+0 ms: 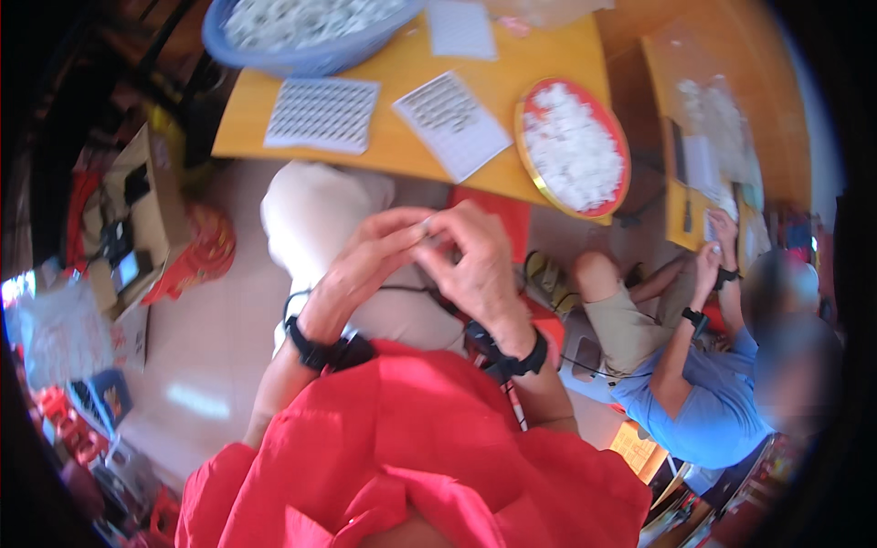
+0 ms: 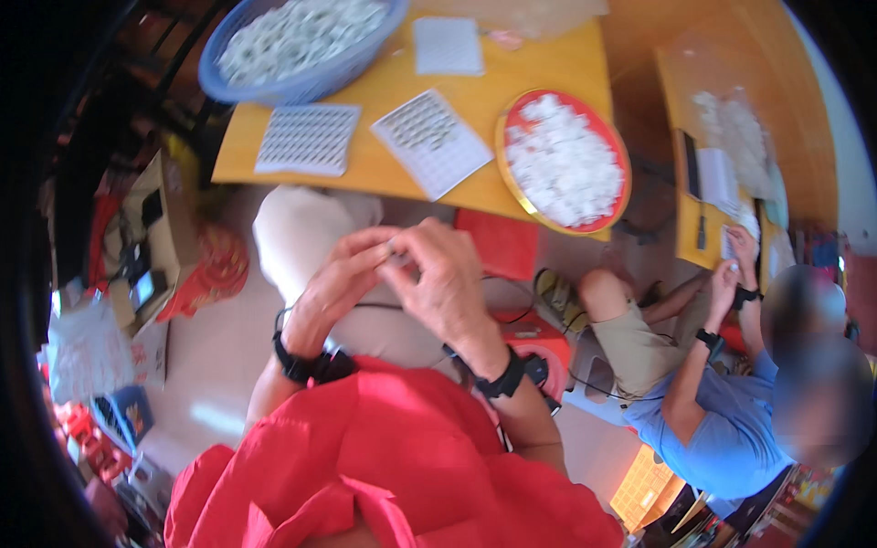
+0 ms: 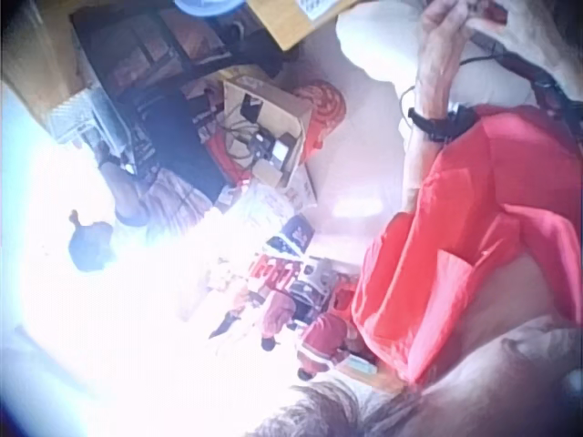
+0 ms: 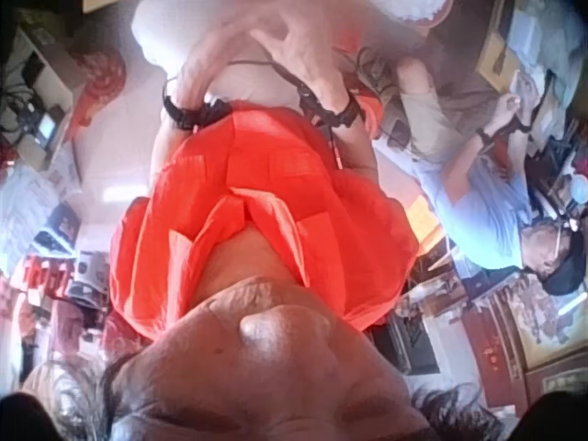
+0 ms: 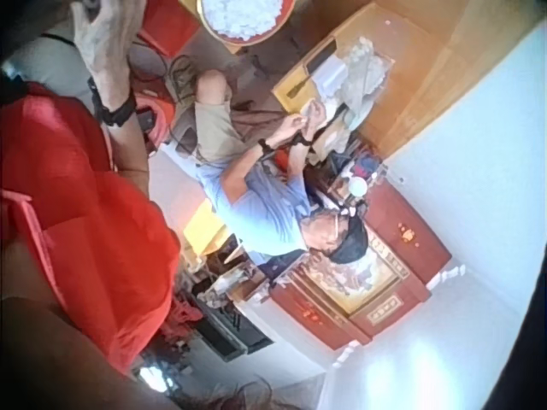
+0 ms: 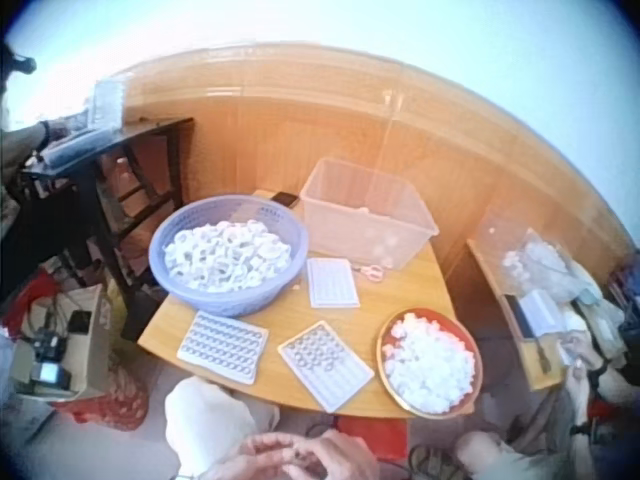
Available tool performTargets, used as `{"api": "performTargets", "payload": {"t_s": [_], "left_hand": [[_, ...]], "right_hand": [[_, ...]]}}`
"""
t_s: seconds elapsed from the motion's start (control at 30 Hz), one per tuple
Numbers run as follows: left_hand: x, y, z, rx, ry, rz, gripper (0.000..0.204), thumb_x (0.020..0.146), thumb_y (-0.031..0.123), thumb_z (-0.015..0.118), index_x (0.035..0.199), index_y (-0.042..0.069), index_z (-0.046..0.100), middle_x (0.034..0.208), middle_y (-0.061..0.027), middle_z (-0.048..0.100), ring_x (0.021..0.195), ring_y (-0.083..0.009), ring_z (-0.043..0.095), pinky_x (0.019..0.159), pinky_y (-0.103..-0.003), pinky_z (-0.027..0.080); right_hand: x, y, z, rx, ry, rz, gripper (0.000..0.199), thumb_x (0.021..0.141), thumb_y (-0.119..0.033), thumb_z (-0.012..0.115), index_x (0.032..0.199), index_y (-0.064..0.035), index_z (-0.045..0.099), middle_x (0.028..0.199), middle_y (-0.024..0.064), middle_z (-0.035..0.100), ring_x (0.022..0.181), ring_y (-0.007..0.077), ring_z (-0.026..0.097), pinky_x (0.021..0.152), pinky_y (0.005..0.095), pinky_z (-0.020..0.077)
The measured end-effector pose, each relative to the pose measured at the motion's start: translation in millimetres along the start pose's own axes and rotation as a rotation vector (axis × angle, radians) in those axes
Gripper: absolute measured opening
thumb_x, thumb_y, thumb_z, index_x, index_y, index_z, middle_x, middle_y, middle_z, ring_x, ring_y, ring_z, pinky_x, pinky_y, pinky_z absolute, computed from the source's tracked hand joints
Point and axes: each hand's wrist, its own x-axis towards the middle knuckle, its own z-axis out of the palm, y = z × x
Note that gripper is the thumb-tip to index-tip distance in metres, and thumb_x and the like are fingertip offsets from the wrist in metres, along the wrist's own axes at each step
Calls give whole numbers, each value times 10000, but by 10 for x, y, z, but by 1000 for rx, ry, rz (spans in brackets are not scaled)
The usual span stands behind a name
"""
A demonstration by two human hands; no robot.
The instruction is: Manually assemble small electronic or mechanical components into white plastic housings.
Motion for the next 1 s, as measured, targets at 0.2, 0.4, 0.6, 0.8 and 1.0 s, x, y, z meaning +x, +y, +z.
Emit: {"api": "performTargets", "payload": {"t_s": [0.2,0.4,0.6,0.8,1.0], "left_hand": [[-67,8,-41,-26,10,-2,280,872,110,562,1123,-12,548,996,-110,618,876,-217,632,777,-293,526],[-52,-6,-31,-54,3,-11,269,862,89,576,1111,-10,561,977,-113,626,855,-235,644,760,-289,538],[-42,-7,-48,-79,11,3,271,857,95,587,1107,-7,564,961,-118,629,845,-233,646,764,-293,540],[-29,-8,-41,-74,1,1,264,855,92,588,1100,-6,569,962,-121,632,839,-232,648,756,-291,544],[-35,-13,-51,-85,-5,4,262,853,86,588,1098,-6,573,965,-123,634,837,-231,650,755,-291,545]], "right_hand": [[76,191,-404,-14,261,126,121,733,-54,651,831,-19,589,731,108,554,645,236,575,584,340,444],[258,1028,-1084,-288,422,286,68,738,-17,623,803,-2,612,744,129,583,664,247,593,605,326,459],[377,1088,-1191,-396,182,460,152,685,-40,676,824,-5,624,784,129,588,719,265,594,650,362,468],[345,1278,-1170,-450,167,392,159,669,-37,689,814,-6,631,749,106,595,668,197,582,634,306,469],[339,1287,-1221,-320,276,446,118,695,-21,655,810,1,637,690,108,620,628,193,598,599,276,475]]}}
